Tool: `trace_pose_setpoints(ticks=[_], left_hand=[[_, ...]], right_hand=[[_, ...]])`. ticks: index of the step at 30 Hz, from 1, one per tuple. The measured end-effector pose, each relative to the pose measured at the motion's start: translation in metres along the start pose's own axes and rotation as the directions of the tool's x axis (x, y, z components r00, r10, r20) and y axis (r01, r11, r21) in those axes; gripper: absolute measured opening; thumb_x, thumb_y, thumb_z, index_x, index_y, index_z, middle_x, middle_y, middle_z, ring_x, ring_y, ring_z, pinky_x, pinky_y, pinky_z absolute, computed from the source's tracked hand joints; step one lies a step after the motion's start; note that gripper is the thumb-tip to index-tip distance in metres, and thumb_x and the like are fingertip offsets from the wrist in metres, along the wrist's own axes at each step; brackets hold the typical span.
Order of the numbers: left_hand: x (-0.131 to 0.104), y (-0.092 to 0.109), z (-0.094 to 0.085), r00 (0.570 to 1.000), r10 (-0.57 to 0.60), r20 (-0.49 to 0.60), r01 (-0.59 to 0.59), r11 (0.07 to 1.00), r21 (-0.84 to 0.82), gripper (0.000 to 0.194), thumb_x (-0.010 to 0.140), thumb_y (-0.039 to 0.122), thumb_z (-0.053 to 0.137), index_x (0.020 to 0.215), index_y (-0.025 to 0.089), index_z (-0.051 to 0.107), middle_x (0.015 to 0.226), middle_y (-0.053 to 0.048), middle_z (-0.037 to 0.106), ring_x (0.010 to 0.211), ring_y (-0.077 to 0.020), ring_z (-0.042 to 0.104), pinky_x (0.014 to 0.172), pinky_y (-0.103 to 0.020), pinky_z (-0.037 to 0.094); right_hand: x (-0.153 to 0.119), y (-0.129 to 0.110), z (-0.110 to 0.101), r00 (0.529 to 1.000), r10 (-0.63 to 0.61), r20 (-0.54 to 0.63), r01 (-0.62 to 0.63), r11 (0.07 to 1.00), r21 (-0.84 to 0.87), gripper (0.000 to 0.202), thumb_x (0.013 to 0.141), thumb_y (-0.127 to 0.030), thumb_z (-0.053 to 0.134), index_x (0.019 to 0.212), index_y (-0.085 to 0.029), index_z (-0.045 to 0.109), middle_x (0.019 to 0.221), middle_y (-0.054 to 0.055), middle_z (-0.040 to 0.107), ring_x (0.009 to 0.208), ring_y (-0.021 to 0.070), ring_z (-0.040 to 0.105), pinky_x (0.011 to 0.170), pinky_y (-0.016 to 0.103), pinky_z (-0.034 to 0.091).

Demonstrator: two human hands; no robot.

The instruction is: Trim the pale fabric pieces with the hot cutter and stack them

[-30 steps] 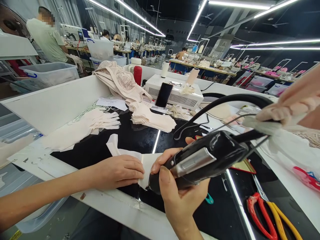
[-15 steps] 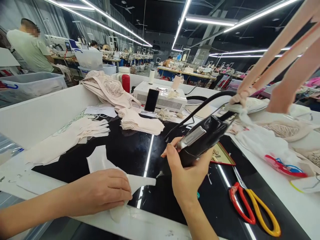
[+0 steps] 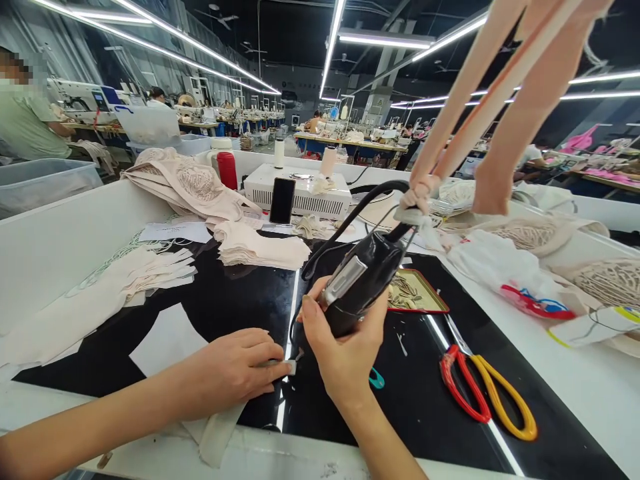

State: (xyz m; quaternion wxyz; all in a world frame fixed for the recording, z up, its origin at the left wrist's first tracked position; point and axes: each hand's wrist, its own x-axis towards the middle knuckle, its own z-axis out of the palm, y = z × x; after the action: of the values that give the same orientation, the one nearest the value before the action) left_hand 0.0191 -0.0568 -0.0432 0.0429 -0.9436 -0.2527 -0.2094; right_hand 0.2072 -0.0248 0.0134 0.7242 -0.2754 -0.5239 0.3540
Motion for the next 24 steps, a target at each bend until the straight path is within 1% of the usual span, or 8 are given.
trace_pose_setpoints(ticks=[3,7,12,15,24], left_hand=[[-0.0046,-0.0019,0.0034,1.0,-0.023,0.018,0.023,1.0,-0.02,0.032,0.102,0.027,0.075,0.13,0.016,0.066,0.111,-0.005,0.07,0.099,-0.0207,0.069,0.096,-0.037,0.061],[-0.0081,-0.0027,0.0031,1.0,-0.025,0.006,0.025,0.999,-0.029,0.028,0.104,0.026,0.072,0.13,0.016,0.068,0.115,-0.006,0.072,0.104,-0.0214,0.071,0.1,-0.038,0.06],[-0.0067,-0.002,0.0002,0.999,-0.032,0.017,0.033,0.998,-0.048,0.031,0.102,0.024,0.074,0.131,0.016,0.068,0.117,-0.007,0.072,0.108,-0.0209,0.071,0.103,-0.037,0.061],[-0.0063,-0.0018,0.0001,0.999,-0.03,0.02,0.031,0.998,-0.054,0.033,0.1,0.023,0.076,0.132,0.016,0.069,0.118,-0.007,0.072,0.106,-0.0213,0.071,0.103,-0.038,0.061],[-0.0104,-0.0019,-0.0036,0.996,-0.072,0.045,0.074,0.996,-0.055,0.032,0.102,0.023,0.072,0.134,0.017,0.069,0.121,-0.007,0.072,0.106,-0.0222,0.07,0.101,-0.038,0.062]], right_hand=[[-0.0009,-0.0003,0.001,1.0,0.0,0.021,0.0,1.0,0.026,0.037,0.087,-0.017,0.08,0.112,-0.03,0.056,0.083,-0.009,0.072,0.06,0.0122,0.065,0.057,0.03,0.059],[-0.001,-0.0007,0.0034,1.0,-0.015,0.027,0.014,0.999,0.047,0.041,0.086,-0.015,0.08,0.114,-0.031,0.056,0.083,-0.008,0.072,0.059,0.0121,0.065,0.056,0.029,0.059],[-0.0006,-0.0015,0.0048,1.0,-0.01,0.028,0.009,0.999,0.049,0.04,0.086,-0.014,0.079,0.114,-0.031,0.055,0.084,-0.008,0.071,0.059,0.0116,0.064,0.054,0.028,0.059],[-0.0007,-0.0014,0.0042,0.999,-0.026,0.032,0.024,0.999,0.048,0.041,0.086,-0.013,0.079,0.115,-0.03,0.055,0.085,-0.008,0.071,0.059,0.0112,0.064,0.053,0.027,0.059],[-0.0003,0.0004,0.0041,0.999,-0.027,0.032,0.027,0.999,0.025,0.038,0.087,-0.015,0.079,0.112,-0.03,0.055,0.084,-0.008,0.07,0.058,0.0114,0.064,0.054,0.028,0.06]])
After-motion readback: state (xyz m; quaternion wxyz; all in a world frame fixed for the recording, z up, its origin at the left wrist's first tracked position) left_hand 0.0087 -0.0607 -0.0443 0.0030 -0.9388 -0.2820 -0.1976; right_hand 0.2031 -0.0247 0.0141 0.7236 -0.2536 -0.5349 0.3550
